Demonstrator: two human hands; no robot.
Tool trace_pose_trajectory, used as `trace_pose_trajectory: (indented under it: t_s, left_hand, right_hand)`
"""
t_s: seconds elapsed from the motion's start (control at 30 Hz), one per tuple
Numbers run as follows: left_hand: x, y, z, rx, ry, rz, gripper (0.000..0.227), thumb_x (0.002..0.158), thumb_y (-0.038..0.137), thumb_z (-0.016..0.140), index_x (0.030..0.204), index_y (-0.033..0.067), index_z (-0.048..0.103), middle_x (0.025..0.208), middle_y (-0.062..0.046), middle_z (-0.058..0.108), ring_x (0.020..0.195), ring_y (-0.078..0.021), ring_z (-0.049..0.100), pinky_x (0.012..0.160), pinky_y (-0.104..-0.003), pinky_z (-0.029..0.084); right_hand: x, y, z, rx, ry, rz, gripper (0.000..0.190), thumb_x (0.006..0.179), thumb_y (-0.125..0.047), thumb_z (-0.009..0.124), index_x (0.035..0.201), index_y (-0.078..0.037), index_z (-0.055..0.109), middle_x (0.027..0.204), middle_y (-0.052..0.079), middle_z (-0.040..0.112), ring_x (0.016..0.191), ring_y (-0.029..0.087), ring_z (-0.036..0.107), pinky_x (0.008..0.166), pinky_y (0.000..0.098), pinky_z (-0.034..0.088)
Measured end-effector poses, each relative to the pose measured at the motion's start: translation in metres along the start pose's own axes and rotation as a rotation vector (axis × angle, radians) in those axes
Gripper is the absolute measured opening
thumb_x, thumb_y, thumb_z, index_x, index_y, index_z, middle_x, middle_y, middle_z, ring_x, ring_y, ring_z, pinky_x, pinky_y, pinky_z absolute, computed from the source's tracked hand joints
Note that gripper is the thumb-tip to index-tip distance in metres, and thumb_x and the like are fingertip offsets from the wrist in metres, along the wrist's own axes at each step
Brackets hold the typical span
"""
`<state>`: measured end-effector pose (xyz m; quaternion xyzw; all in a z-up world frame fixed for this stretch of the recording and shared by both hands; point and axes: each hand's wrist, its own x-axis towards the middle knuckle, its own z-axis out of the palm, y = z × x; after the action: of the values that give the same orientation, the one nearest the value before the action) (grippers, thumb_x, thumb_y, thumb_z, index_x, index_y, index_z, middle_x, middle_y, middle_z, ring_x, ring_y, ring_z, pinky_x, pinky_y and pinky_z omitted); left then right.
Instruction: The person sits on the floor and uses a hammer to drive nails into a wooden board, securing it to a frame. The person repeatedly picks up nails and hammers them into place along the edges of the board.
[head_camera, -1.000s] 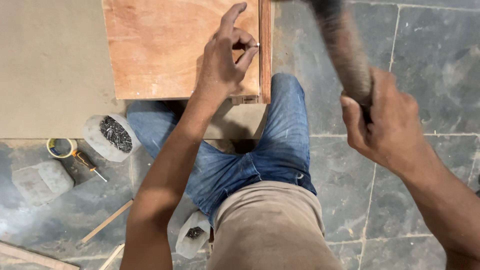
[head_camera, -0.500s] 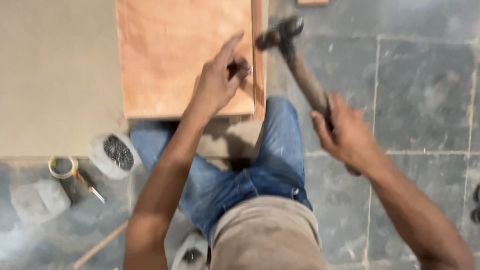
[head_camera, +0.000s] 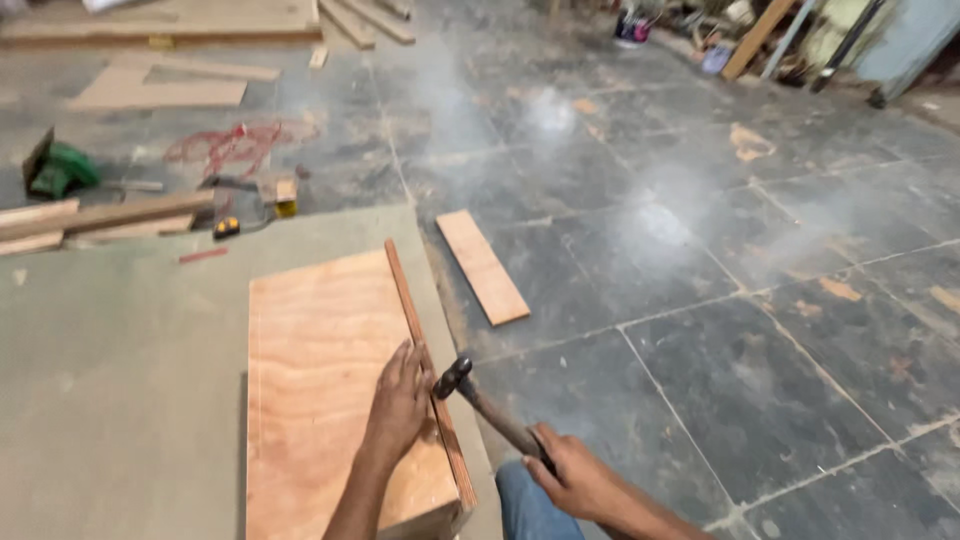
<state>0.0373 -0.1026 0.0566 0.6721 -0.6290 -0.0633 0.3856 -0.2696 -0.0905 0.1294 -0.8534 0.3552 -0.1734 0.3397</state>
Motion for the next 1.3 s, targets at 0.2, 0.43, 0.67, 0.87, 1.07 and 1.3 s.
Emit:
trace_pose_trajectory:
  t_s: [0.2,0.43,0.67,0.87,1.07,1.3]
  left_hand:
    - [0.005,0.016,-0.005,0.020,-0.056,-0.068,0.051,0.101,0.030,0.050,0.147,0.0101,0.045,0.154,-0.020,0.042,0.141,-0.0384,0.040,0.115,-0.048,0.034]
    - [0.001,0.011,0.002,0.144,0.035,-0.070,0.048,0.103,0.026,0.048,0.143,0.0000,0.048,0.147,-0.021,0.051,0.140,-0.0372,0.043,0.119,-0.048,0.032]
    - [0.002,-0.005,0.018,0.297,0.107,-0.138,0.042,0.096,0.023,0.053,0.130,-0.0017,0.059,0.145,-0.022,0.053,0.141,-0.0351,0.043,0.121,-0.047,0.030]
    - [0.000,-0.010,0.024,0.296,0.045,-0.145,0.042,0.098,0.024,0.051,0.130,-0.0027,0.059,0.147,-0.024,0.051,0.144,-0.0370,0.041,0.123,-0.047,0.027]
    - [0.003,-0.017,0.016,0.333,-0.061,-0.099,0.051,0.099,0.029,0.049,0.140,-0.0013,0.051,0.154,-0.024,0.041,0.148,-0.0362,0.032,0.122,-0.048,0.022]
    - [-0.008,-0.015,0.004,0.381,-0.135,-0.062,0.061,0.102,0.039,0.041,0.151,0.0035,0.038,0.161,-0.019,0.030,0.151,-0.0319,0.023,0.122,-0.047,0.016]
  right_hand:
    - [0.001,-0.012,-0.003,0.061,0.003,0.097,0.023,0.096,-0.020,0.067,0.108,-0.003,0.056,0.066,0.020,0.061,0.059,0.037,0.061,0.057,0.0474,0.046]
    - [-0.003,-0.015,0.000,0.112,0.036,0.188,0.029,0.089,-0.017,0.071,0.109,-0.003,0.056,0.064,0.017,0.061,0.056,0.030,0.062,0.055,0.0447,0.047]
    - [0.019,-0.019,-0.017,0.320,0.185,0.329,0.025,0.092,-0.014,0.068,0.112,-0.005,0.056,0.061,0.004,0.056,0.044,0.014,0.056,0.040,0.0346,0.049]
    - [0.016,-0.011,-0.021,0.523,0.254,0.368,0.021,0.091,-0.011,0.064,0.111,-0.008,0.058,0.056,0.003,0.052,0.039,0.012,0.048,0.037,0.0316,0.043]
    - [-0.001,0.037,0.015,0.518,0.184,0.382,0.019,0.090,-0.009,0.068,0.105,-0.004,0.058,0.060,0.002,0.052,0.044,0.012,0.050,0.039,0.0322,0.042]
    - [0.009,0.062,0.035,0.312,0.161,0.148,0.029,0.083,-0.009,0.072,0.109,-0.008,0.060,0.069,0.000,0.054,0.063,0.010,0.055,0.054,0.0319,0.047]
